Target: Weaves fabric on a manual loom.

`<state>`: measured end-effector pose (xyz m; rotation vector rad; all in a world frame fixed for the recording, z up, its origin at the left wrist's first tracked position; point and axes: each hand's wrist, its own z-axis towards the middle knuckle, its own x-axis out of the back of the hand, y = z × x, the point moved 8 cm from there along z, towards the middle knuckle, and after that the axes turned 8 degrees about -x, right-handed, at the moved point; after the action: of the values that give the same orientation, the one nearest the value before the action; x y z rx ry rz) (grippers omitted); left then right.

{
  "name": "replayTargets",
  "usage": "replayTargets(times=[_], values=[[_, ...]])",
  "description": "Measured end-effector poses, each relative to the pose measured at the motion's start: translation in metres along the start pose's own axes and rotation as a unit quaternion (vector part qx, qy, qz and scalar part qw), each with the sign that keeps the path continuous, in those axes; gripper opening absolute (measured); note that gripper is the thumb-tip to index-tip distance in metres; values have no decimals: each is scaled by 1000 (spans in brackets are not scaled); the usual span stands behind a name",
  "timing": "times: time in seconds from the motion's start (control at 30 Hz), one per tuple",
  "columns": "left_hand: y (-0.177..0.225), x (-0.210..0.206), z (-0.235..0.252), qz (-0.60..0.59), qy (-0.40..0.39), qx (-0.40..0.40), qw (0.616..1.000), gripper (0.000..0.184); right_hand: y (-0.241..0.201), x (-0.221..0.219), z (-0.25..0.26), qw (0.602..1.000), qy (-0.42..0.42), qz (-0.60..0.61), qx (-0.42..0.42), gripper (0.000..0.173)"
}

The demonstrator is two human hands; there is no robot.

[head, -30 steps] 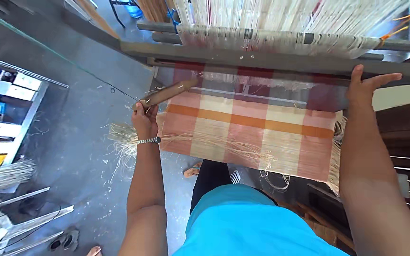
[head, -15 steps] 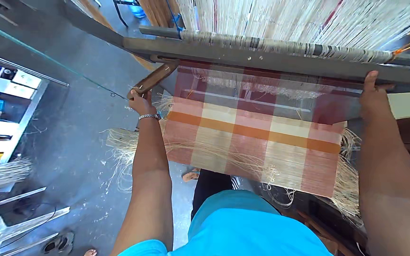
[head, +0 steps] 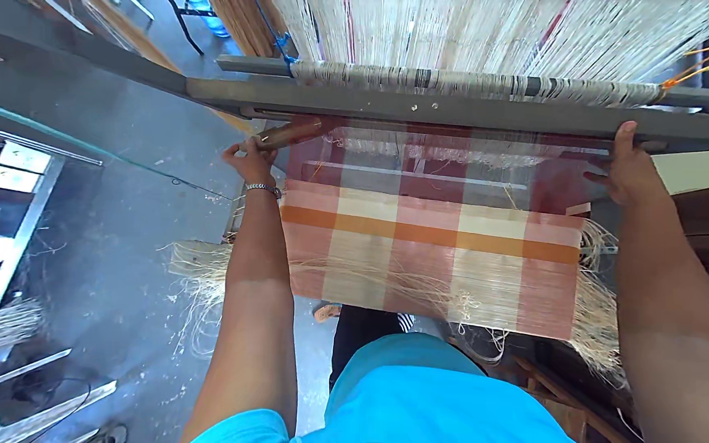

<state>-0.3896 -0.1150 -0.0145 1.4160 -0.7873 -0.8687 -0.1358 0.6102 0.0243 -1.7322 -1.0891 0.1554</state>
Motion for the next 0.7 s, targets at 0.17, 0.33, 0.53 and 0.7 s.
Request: replayTargets(times=[0.17,0.33,0.53,0.7], values=[[2,-65,-31,291,-380,101,872,76,3,-5,7,998,-56,41,0,84],[5,-53,-22,291,-322,73,898,65,4,-4,8,995,-57,76,11,84],[4,-22,-47,351,-325,20,878,43,15,-2,16,992,-45,120,-3,85],[5,-1,-65,382,-346,-15,857,32,19,-3,13,994,-30,107,-20,80]])
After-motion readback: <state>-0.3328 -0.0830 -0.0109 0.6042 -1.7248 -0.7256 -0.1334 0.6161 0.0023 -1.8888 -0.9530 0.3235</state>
